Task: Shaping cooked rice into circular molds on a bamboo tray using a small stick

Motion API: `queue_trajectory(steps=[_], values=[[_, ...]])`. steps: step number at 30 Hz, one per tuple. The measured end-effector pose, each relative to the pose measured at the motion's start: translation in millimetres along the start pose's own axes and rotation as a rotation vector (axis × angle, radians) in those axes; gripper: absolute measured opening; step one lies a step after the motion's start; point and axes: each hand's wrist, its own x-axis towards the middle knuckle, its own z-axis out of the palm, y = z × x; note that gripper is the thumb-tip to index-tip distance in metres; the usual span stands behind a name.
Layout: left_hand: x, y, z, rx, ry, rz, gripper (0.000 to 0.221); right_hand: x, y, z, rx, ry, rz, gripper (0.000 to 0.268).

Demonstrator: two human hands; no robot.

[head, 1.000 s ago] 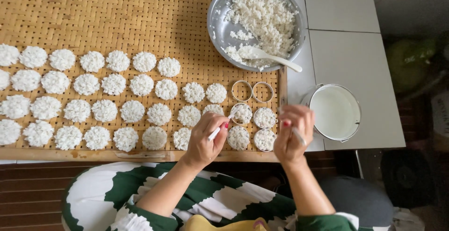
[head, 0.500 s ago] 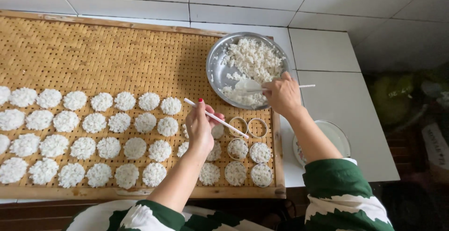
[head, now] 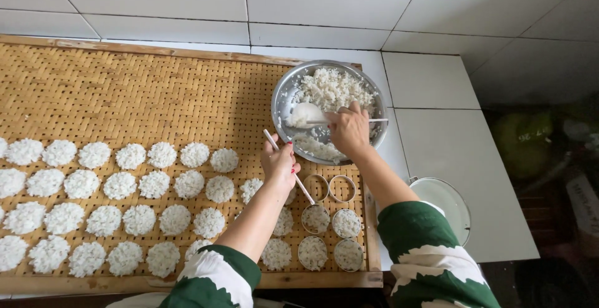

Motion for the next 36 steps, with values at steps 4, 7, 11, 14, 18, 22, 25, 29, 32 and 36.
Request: queue_trajectory(steps=[4, 7, 11, 14, 18, 22, 25, 29, 32, 36], values=[[-10.8, 16.2, -0.5, 0.025, 0.009, 0.010, 0.047, 0.5, -17.7, -18.5, 0.164, -0.002, -0.040, 0.027], [-9.0, 17.3, -1.0, 0.025, -0.010, 0.021, 0.047, -2.2, -14.5, -34.9, 0.239, 0.021, -0.120, 0.026], [-5.0, 13.8, -2.8, 0.023, -0.011, 0.016, 0.047, -7.1, -7.0, -54.0, 0.327, 0.013, -0.208, 0.030], [0.1, 11.0, -4.1, 0.021, -0.019, 0.021, 0.047, -8.0, 7.0, -58.5, 0.388, -0.030, -0.244, 0.034], [11.2, 4.6, -6.9, 0.047, -0.030, 0.043, 0.043, -11.3, 30.9, -45.6, 0.535, -0.096, -0.224, 0.034], [8.0, 9.3, -11.3, 0.018, -0.031, 0.037, 0.041, -26.4, 31.0, -109.1, 0.685, -0.160, -0.150, 0.033], [-30.0, 30.6, -17.8, -0.092, 0.016, 0.001, 0.034, -55.4, 36.9, -144.1, 0.791, -0.212, -0.151, 0.034], [-82.6, 41.9, -48.6, 0.145, -0.037, 0.284, 0.049, -116.5, 41.6, -164.6, 0.584, -0.228, -0.108, 0.036], [-111.5, 31.8, -70.9, 0.315, -0.090, 0.467, 0.056, -162.8, 31.2, -167.2, 0.429, -0.237, -0.083, 0.036], [-133.2, -2.4, -92.9, 0.354, -0.237, 0.612, 0.051, -202.6, -6.5, -184.5, 0.156, -0.167, -0.131, 0.033]])
